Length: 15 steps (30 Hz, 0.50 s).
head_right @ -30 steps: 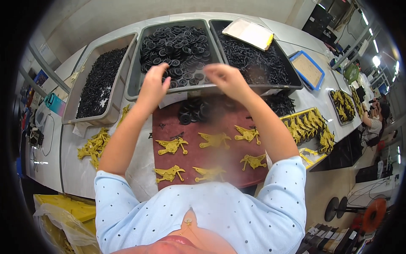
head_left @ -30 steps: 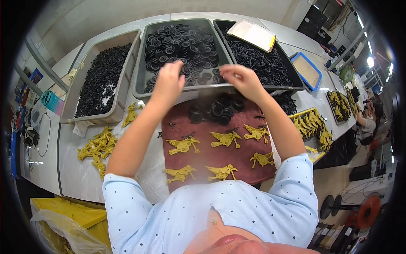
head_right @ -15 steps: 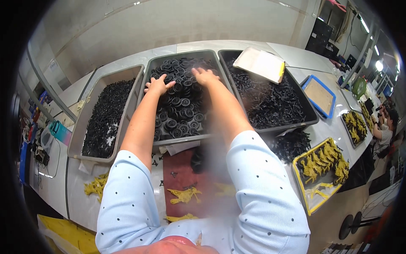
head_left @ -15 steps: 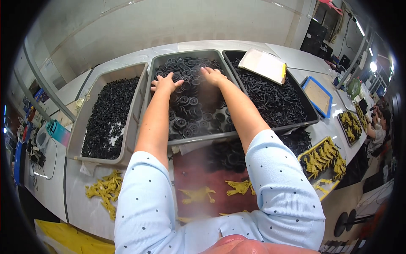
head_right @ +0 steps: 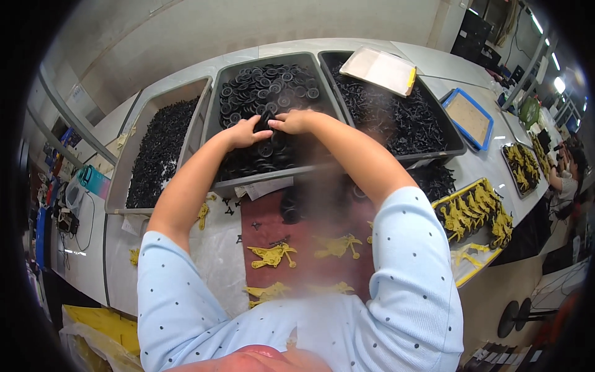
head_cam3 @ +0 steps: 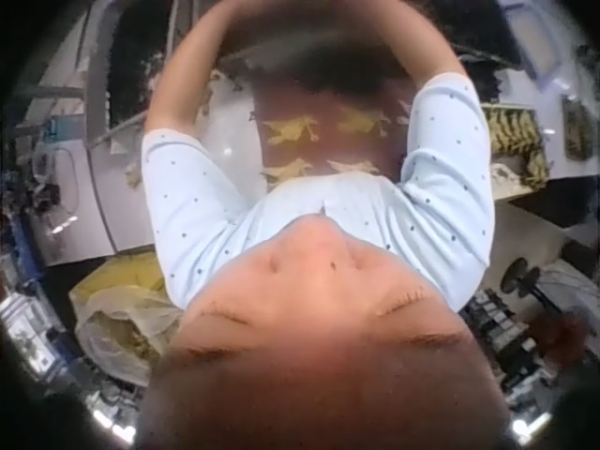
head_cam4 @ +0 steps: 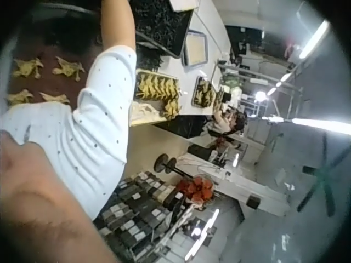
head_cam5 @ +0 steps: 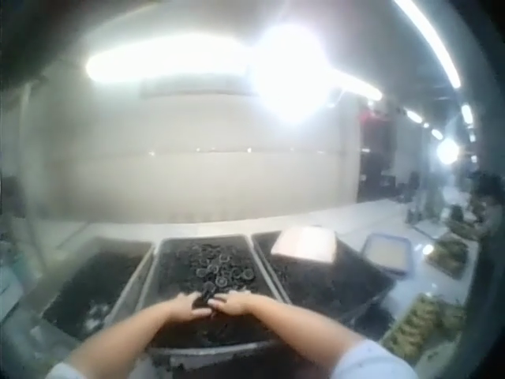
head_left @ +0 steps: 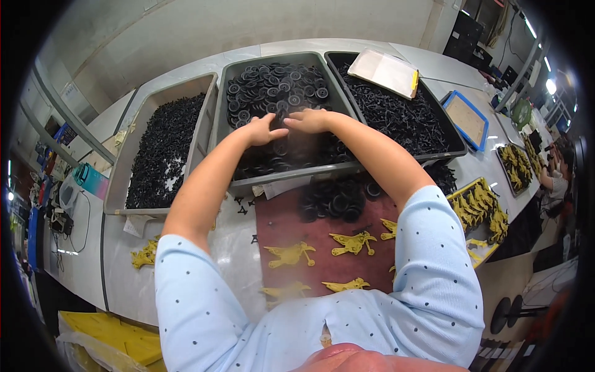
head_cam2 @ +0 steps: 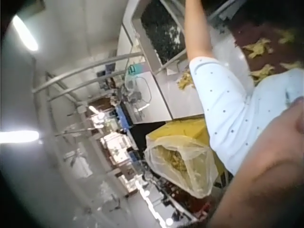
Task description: The person assembles toy motorcycles by fitting wheels and handlebars between frame halves, sets the finished motorcycles onto a tray, arranges new frame pieces on the mat, scoops toy wheels from a bin, and inserts wheels into the frames.
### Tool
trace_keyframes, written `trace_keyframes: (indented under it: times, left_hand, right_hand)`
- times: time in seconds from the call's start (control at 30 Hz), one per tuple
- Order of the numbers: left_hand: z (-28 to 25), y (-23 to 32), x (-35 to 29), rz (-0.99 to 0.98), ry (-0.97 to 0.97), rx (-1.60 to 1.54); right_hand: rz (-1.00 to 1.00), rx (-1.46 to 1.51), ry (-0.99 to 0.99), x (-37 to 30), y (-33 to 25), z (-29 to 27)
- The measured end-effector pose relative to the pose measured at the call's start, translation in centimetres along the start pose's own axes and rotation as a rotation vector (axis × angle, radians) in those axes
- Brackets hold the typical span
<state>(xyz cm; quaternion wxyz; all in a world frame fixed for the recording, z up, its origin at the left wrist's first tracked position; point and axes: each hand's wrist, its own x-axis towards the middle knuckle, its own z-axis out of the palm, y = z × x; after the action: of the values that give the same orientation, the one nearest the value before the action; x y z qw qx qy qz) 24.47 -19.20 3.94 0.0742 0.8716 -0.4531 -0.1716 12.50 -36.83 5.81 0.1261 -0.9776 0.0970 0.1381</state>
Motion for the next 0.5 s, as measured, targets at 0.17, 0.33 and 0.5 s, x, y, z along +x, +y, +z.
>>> trace_keyframes:
  times: [0.17, 0.33, 0.5]
  left_hand:
    - [-1.8, -1.5, -5.2, -0.208, 0.241, -0.139]
    - [-2.2, 3.5, -6.4, -0.354, -0.214, -0.200]
    - [-0.1, 1.9, -5.2, -0.314, -0.168, -0.419]
  right_hand:
    - [0.178, 0.492, 0.252, -4.5, 1.6, -2.1]
    - [0.168, 0.306, -0.008, -2.0, 2.1, -0.4]
    - [0.378, 0.628, -0.303, -4.1, -0.7, -5.0]
